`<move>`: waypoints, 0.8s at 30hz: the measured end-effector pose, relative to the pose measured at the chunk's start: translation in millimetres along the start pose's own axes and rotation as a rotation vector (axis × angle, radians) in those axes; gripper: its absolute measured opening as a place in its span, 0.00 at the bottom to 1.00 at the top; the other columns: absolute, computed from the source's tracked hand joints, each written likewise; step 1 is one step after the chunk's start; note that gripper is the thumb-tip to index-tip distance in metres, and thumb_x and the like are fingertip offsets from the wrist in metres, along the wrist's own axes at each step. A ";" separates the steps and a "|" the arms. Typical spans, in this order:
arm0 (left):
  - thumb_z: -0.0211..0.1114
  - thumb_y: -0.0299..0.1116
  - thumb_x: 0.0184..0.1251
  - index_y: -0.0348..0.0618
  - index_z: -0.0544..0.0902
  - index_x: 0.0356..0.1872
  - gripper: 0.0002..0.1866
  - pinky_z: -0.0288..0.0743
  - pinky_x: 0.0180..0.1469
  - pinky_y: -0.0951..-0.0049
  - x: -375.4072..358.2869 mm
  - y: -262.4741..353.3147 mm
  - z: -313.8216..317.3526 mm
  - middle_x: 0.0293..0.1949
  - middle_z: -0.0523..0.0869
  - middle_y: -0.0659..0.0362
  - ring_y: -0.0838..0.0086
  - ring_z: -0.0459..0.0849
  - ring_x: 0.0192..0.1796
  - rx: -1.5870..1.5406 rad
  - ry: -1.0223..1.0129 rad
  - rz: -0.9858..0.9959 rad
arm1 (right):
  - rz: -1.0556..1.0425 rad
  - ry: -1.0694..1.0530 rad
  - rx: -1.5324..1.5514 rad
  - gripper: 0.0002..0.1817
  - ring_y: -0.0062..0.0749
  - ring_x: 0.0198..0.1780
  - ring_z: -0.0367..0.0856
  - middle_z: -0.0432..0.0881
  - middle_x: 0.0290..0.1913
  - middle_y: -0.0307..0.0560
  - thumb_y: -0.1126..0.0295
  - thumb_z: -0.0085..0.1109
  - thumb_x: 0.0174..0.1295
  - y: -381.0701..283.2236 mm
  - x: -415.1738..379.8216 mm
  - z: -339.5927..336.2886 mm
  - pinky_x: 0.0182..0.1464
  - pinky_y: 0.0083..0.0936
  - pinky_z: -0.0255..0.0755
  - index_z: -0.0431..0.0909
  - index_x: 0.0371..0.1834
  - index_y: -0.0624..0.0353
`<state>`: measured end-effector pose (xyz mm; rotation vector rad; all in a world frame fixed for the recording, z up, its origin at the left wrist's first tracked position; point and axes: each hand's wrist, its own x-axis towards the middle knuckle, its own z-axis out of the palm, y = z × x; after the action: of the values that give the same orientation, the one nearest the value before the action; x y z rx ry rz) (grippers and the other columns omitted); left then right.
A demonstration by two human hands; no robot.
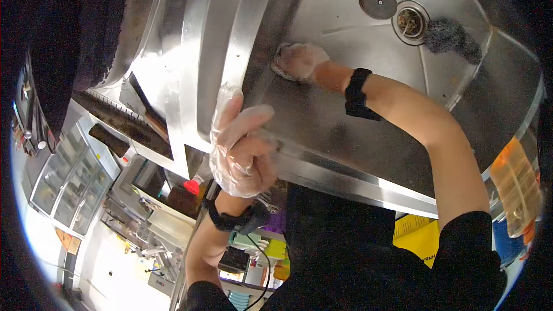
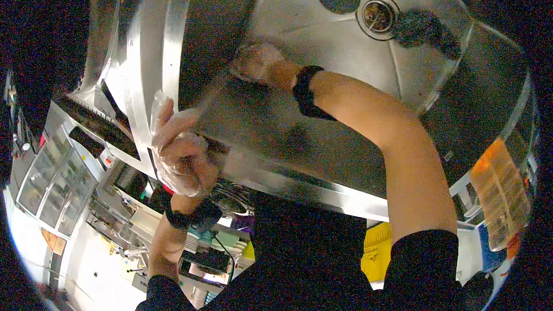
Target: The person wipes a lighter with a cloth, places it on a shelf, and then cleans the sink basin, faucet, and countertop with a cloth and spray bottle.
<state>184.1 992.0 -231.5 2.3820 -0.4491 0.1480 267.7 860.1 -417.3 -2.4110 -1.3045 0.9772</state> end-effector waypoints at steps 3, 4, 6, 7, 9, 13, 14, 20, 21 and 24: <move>0.56 0.16 0.57 0.46 0.72 0.34 0.10 0.71 0.62 0.55 5.8 0.8 0.8 0.49 0.82 0.51 0.46 0.77 0.60 -0.009 0.010 0.007 | 0.386 -0.169 0.332 0.13 0.41 0.50 0.82 0.81 0.53 0.48 0.64 0.52 0.66 -6.2 9.9 -3.8 0.50 0.39 0.78 0.79 0.52 0.47; 0.56 0.16 0.56 0.46 0.72 0.35 0.10 0.71 0.61 0.54 6.8 0.9 -0.5 0.49 0.82 0.51 0.47 0.76 0.60 -0.028 0.001 -0.002 | 0.325 -0.069 0.134 0.13 0.41 0.49 0.83 0.81 0.52 0.47 0.67 0.52 0.66 1.7 13.0 26.9 0.48 0.36 0.78 0.80 0.51 0.48; 0.57 0.16 0.56 0.46 0.73 0.35 0.11 0.72 0.60 0.54 5.1 -0.6 -4.6 0.49 0.82 0.52 0.47 0.77 0.60 -0.034 -0.056 -0.013 | 0.264 0.031 -0.063 0.12 0.40 0.47 0.83 0.82 0.51 0.47 0.70 0.53 0.65 11.6 -6.4 31.9 0.46 0.33 0.78 0.81 0.49 0.50; 0.58 0.16 0.56 0.46 0.73 0.35 0.11 0.72 0.60 0.54 6.5 1.3 -4.4 0.48 0.82 0.52 0.47 0.77 0.60 0.000 -0.052 -0.019 | 0.233 -0.099 -0.180 0.12 0.40 0.47 0.83 0.82 0.50 0.47 0.71 0.52 0.66 18.7 -28.7 2.9 0.47 0.31 0.78 0.81 0.49 0.51; 0.58 0.16 0.57 0.45 0.73 0.34 0.10 0.72 0.60 0.54 6.4 3.6 0.3 0.47 0.83 0.52 0.47 0.78 0.59 0.012 -0.012 -0.018 | 0.364 0.075 0.349 0.13 0.40 0.48 0.82 0.83 0.47 0.47 0.73 0.52 0.63 53.4 -79.9 22.1 0.48 0.28 0.76 0.80 0.49 0.55; 0.57 0.16 0.58 0.44 0.73 0.35 0.09 0.72 0.60 0.54 9.0 5.1 0.5 0.47 0.83 0.51 0.47 0.77 0.60 0.030 -0.016 0.000 | 0.282 0.339 0.198 0.22 0.45 0.49 0.80 0.81 0.46 0.56 0.73 0.56 0.57 98.3 -142.9 46.2 0.51 0.33 0.75 0.73 0.58 0.59; 0.57 0.16 0.58 0.44 0.73 0.35 0.09 0.72 0.60 0.54 11.3 6.1 0.2 0.47 0.83 0.51 0.47 0.77 0.60 0.031 -0.008 0.015 | 0.263 0.413 0.195 0.25 0.46 0.49 0.80 0.81 0.45 0.58 0.72 0.58 0.57 82.4 -158.1 16.7 0.51 0.35 0.74 0.72 0.60 0.60; 0.57 0.20 0.64 0.40 0.74 0.44 0.09 0.68 0.64 0.58 32.5 42.5 -2.7 0.53 0.79 0.50 0.55 0.75 0.61 -0.138 -0.050 -0.105 | 0.674 0.470 1.083 0.30 0.48 0.56 0.78 0.79 0.54 0.62 0.54 0.61 0.62 14.2 -242.1 -65.2 0.58 0.35 0.70 0.72 0.58 0.69; 0.58 0.21 0.65 0.39 0.75 0.47 0.11 0.67 0.65 0.61 37.5 51.7 -2.3 0.56 0.78 0.50 0.60 0.75 0.62 -0.206 -0.072 -0.152 | 0.604 0.570 1.220 0.29 0.47 0.54 0.79 0.80 0.53 0.62 0.54 0.60 0.63 0.1 -258.5 -73.3 0.57 0.34 0.70 0.73 0.55 0.71; 0.59 0.31 0.70 0.39 0.69 0.62 0.21 0.64 0.67 0.64 62.1 101.4 4.0 0.62 0.72 0.54 0.68 0.69 0.66 -0.673 -0.393 -0.656 | 0.450 0.773 1.251 0.24 0.42 0.49 0.81 0.82 0.49 0.59 0.58 0.59 0.65 -40.8 -295.4 -102.9 0.55 0.31 0.73 0.77 0.50 0.73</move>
<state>205.7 901.4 -157.4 1.7611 0.1245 -0.6722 195.5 655.5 -188.3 -1.6749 0.1742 0.5197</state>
